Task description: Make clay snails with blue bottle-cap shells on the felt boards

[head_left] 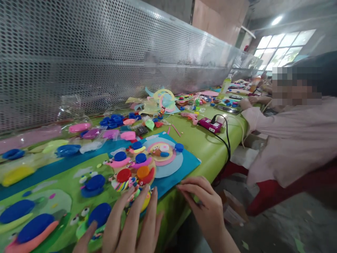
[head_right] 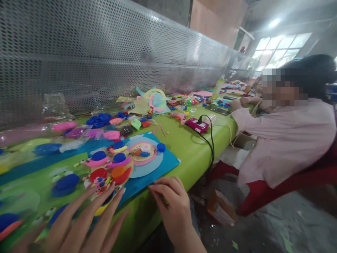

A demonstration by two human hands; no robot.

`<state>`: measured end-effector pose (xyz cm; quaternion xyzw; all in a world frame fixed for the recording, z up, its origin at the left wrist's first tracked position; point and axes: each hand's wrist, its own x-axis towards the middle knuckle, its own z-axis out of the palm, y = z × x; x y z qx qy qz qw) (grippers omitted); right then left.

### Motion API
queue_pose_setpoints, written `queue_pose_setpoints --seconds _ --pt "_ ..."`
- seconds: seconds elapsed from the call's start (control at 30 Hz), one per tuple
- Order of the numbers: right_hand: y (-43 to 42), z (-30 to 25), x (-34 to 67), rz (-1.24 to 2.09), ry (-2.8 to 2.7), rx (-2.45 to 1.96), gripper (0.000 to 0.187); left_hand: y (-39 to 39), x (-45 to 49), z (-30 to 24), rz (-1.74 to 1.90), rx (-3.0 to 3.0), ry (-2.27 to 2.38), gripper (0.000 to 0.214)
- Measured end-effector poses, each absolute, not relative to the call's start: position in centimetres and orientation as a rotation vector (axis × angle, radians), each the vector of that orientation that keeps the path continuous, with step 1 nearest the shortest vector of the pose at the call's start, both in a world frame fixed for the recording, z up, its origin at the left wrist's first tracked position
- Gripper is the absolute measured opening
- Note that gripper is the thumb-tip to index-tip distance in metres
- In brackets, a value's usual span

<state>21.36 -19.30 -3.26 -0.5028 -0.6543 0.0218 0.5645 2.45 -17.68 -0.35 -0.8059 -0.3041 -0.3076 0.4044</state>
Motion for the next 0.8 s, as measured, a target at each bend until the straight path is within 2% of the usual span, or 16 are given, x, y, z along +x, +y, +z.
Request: queue_pose_setpoints --seconds 0.17,0.37,0.67,0.8 --pt "-19.2 -3.8 20.9 -0.046 -1.521 -1.220 0.015 -16.3 4.7 -0.6 -0.812 -2.219 -0.851 0.043" --pt "-18.9 -3.5 20.6 -0.021 -1.543 -1.195 0.017 -16.7 5.8 -0.9 -0.926 -2.174 -0.987 0.041" --pt "-19.0 -2.8 20.8 0.111 -1.612 -1.376 0.046 -16.8 5.5 -1.6 -1.016 -2.236 -0.958 0.045" --pt "-18.6 -1.9 20.8 0.158 -1.675 -1.476 0.040 -16.8 5.3 -1.8 -1.017 -2.228 -0.944 0.045"
